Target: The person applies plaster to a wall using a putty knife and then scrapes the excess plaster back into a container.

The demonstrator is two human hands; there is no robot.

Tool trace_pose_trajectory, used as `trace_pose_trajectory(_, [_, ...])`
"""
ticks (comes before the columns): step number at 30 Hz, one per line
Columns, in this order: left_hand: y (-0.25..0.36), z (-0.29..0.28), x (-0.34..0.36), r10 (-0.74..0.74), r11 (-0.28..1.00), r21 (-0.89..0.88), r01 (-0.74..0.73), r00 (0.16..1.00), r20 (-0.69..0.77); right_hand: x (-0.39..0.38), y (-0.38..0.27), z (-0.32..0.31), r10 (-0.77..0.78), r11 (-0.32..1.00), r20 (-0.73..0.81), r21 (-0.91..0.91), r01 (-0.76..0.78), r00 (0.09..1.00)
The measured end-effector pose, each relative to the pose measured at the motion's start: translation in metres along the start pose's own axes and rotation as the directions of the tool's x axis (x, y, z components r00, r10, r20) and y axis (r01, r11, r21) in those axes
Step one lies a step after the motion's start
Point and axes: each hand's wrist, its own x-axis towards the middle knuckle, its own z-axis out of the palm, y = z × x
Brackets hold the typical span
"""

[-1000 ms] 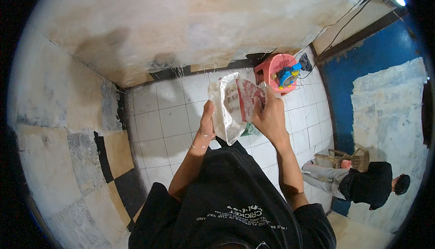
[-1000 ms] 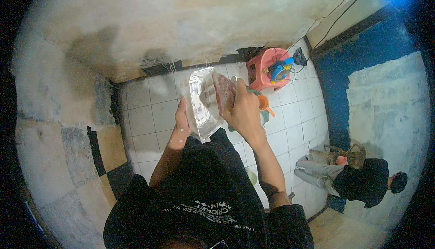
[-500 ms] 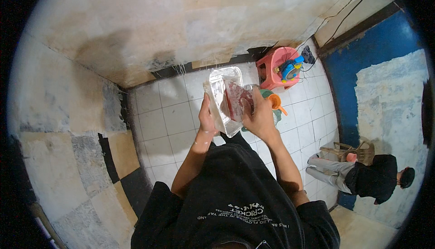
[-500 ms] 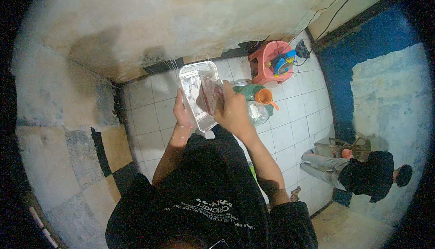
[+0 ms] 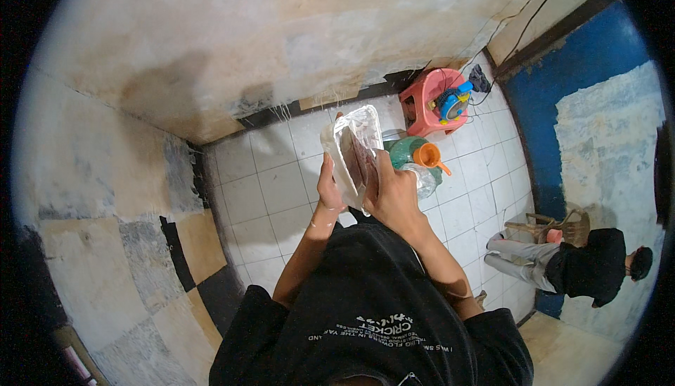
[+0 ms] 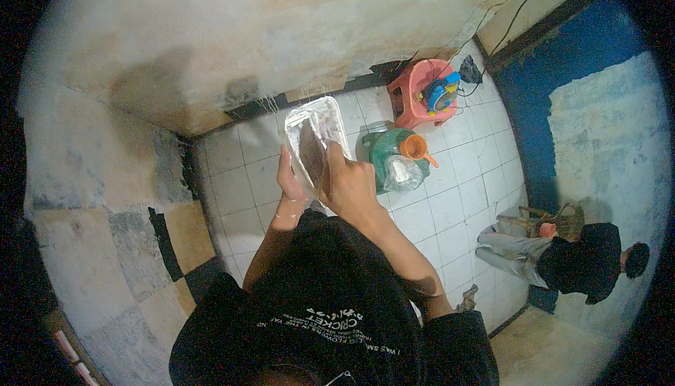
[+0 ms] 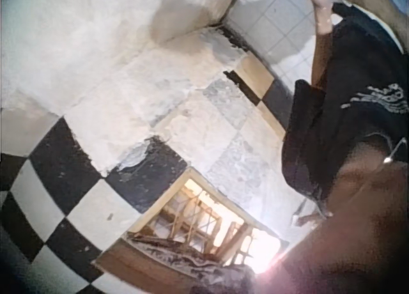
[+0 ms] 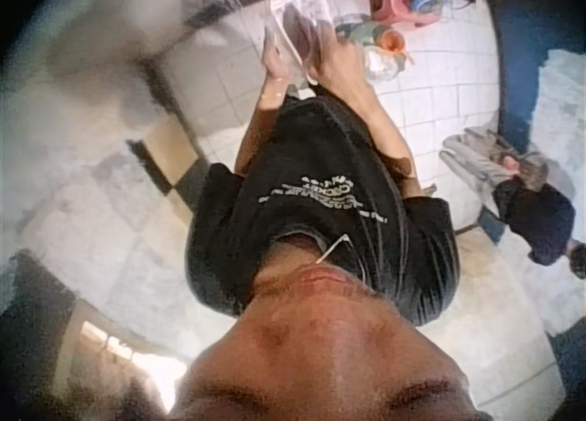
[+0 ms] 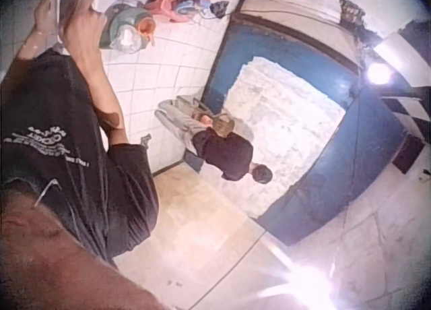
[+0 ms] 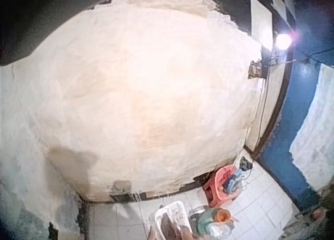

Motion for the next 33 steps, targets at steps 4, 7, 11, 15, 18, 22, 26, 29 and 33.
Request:
trace_pose_trajectory(4, [0.001, 0.000, 0.000, 0.030, 0.999, -0.031, -0.029, 0.999, 0.030, -0.003, 0.005, -0.008, -0.016, 0.997, -0.074, 0.077, 0.021, 0.997])
trace_pose_trajectory(7, [0.003, 0.004, 0.000, 0.049, 0.996, 0.068, -0.050, 0.999, 0.022, -0.004, 0.012, -0.014, -0.001, 0.994, -0.112, 0.106, 0.013, 0.994])
trace_pose_trajectory(11, [0.005, -0.018, 0.002, -0.031, 0.998, -0.058, 0.039, 0.991, 0.133, -0.003, 0.011, -0.017, 0.017, 0.989, -0.177, 0.148, 0.010, 0.984])
trace_pose_trajectory(15, [0.004, -0.006, 0.002, -0.112, 0.993, 0.029, 0.113, 0.993, -0.027, -0.008, 0.007, -0.013, 0.014, 0.992, -0.144, 0.124, 0.004, 0.989])
trace_pose_trajectory(18, [-0.003, -0.017, 0.008, -0.116, 0.972, -0.177, 0.156, 0.969, 0.220, -0.010, -0.004, -0.015, -0.044, 0.993, -0.120, 0.102, 0.057, 0.992])
trace_pose_trajectory(22, [0.002, -0.011, 0.005, -0.144, 0.989, 0.037, 0.143, 0.989, 0.039, -0.012, 0.001, -0.018, -0.081, 0.990, -0.066, 0.114, 0.088, 0.995])
trace_pose_trajectory(26, [0.004, -0.024, 0.006, -0.128, 0.991, 0.032, 0.128, 0.992, -0.001, -0.006, 0.027, -0.018, -0.049, 0.976, -0.181, 0.200, 0.086, 0.982])
trace_pose_trajectory(29, [0.004, -0.015, 0.004, -0.077, 0.985, 0.151, 0.085, 0.995, -0.057, 0.005, 0.026, -0.029, 0.128, 0.957, -0.188, 0.280, -0.071, 0.974])
trace_pose_trajectory(33, [0.001, -0.015, 0.001, -0.006, 0.988, 0.150, 0.016, 0.998, -0.067, 0.010, 0.023, -0.029, 0.145, 0.971, -0.201, 0.218, -0.100, 0.969])
